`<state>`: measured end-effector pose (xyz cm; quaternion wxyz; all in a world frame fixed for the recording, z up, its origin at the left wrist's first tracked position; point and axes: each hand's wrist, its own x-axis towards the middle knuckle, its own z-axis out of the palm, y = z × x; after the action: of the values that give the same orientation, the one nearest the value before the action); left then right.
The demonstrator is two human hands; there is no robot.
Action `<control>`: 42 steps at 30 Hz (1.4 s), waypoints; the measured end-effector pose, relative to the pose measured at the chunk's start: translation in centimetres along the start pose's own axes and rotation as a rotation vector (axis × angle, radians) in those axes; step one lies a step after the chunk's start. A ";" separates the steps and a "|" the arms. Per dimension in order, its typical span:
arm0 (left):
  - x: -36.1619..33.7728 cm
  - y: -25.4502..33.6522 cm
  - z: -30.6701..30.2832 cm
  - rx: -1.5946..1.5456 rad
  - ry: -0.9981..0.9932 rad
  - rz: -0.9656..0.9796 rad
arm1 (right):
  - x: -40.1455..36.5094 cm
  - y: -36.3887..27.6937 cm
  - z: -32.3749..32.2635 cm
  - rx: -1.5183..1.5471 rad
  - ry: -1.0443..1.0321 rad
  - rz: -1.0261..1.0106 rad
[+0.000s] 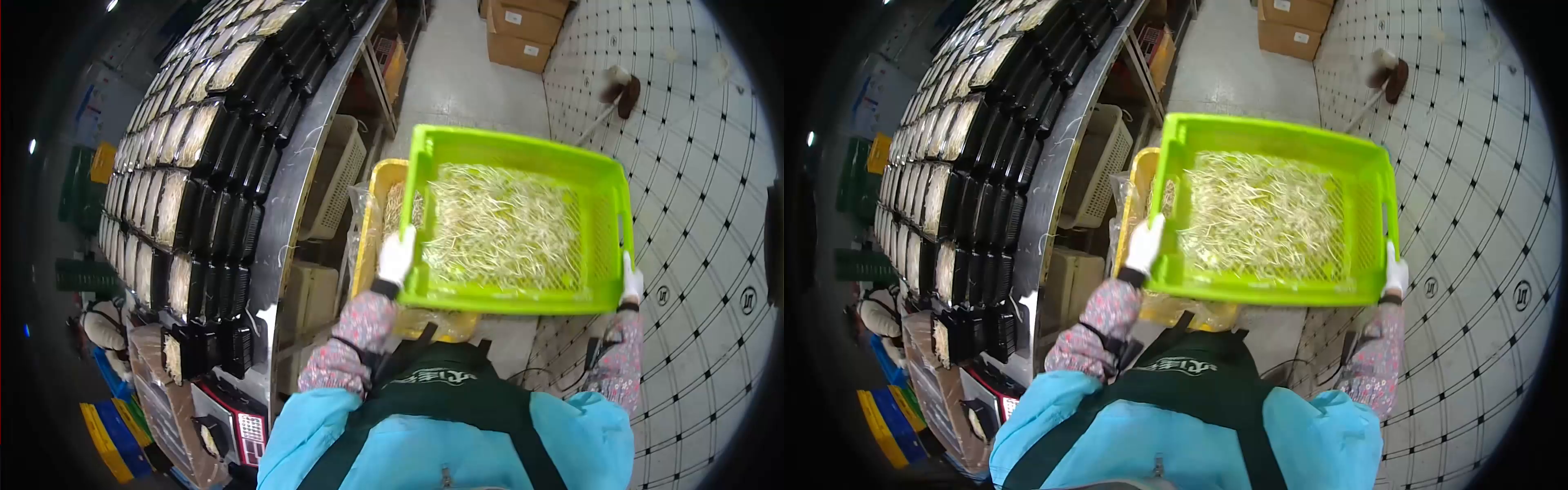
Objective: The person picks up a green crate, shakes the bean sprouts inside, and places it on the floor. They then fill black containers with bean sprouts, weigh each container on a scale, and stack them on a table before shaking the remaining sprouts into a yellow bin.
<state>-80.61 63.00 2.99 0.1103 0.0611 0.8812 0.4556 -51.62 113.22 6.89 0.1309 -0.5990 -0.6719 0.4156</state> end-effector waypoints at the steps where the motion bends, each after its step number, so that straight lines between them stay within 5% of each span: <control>1: -2.7 -1.8 2.3 -0.102 0.054 0.053 | -0.3 1.0 -1.9 -0.053 0.014 0.004; 2: -4.3 -4.3 2.2 -0.050 0.107 0.105 | -0.2 4.1 -2.0 -0.023 0.049 -0.124; 3: -4.7 -6.7 0.8 0.007 0.148 0.165 | -3.4 3.5 -1.2 -0.158 0.029 -0.004; 5: -3.2 -9.3 -4.1 -0.216 0.021 -0.310 | -7.3 3.9 3.6 -0.336 0.055 -0.078; 9: -1.1 -13.2 -8.6 -0.200 0.104 -0.309 | -11.8 -1.8 8.7 -0.234 0.030 -0.086; 11: -3.7 -10.1 -7.8 -0.465 0.169 -0.299 | -12.1 -0.7 6.6 -0.212 0.100 -0.144; 13: -7.8 -12.5 -7.2 -0.359 0.257 -0.278 | -12.1 2.6 4.5 0.022 0.160 -0.327; 15: -9.9 -13.9 -5.3 -0.577 0.347 -0.285 | -13.0 4.0 4.4 0.142 0.190 -0.488; 16: -9.3 -14.6 -4.6 -0.499 0.323 -0.311 | -12.3 3.8 4.6 0.042 0.170 -0.440; 19: -1.6 -11.2 -3.6 -0.417 0.153 -0.333 | -9.1 -6.8 6.0 -0.294 0.085 -0.209; 21: 1.1 -11.0 -4.2 -0.449 0.038 -0.336 | -8.2 -12.1 5.2 -0.469 0.115 -0.229; 26: -5.6 -10.8 -5.0 -1.062 0.104 -0.510 | -16.9 -12.6 1.1 -0.286 0.163 -0.740; 29: -3.4 -12.9 -2.6 -0.773 0.198 -0.563 | -11.0 -14.7 3.7 -0.350 0.102 -0.689; 31: -0.8 -11.8 -2.8 -0.361 0.119 -0.380 | -8.1 -16.1 4.4 -0.525 0.158 -0.555; 36: -7.9 -13.3 -3.2 -0.874 0.314 -0.365 | -12.2 -6.3 2.5 -0.158 0.116 -0.612; 38: -9.5 -16.4 -3.8 -0.635 0.222 -0.385 | -9.9 -2.0 4.2 -0.202 0.074 -0.512; 42: 3.0 -9.3 -5.4 -0.346 -0.059 -0.204 | -0.3 -5.5 7.5 -0.368 -0.018 -0.324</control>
<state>-84.96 54.06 -2.00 0.1904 -0.0350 0.7879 0.5846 -60.43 110.31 6.26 0.0784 -0.4933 -0.8248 0.2650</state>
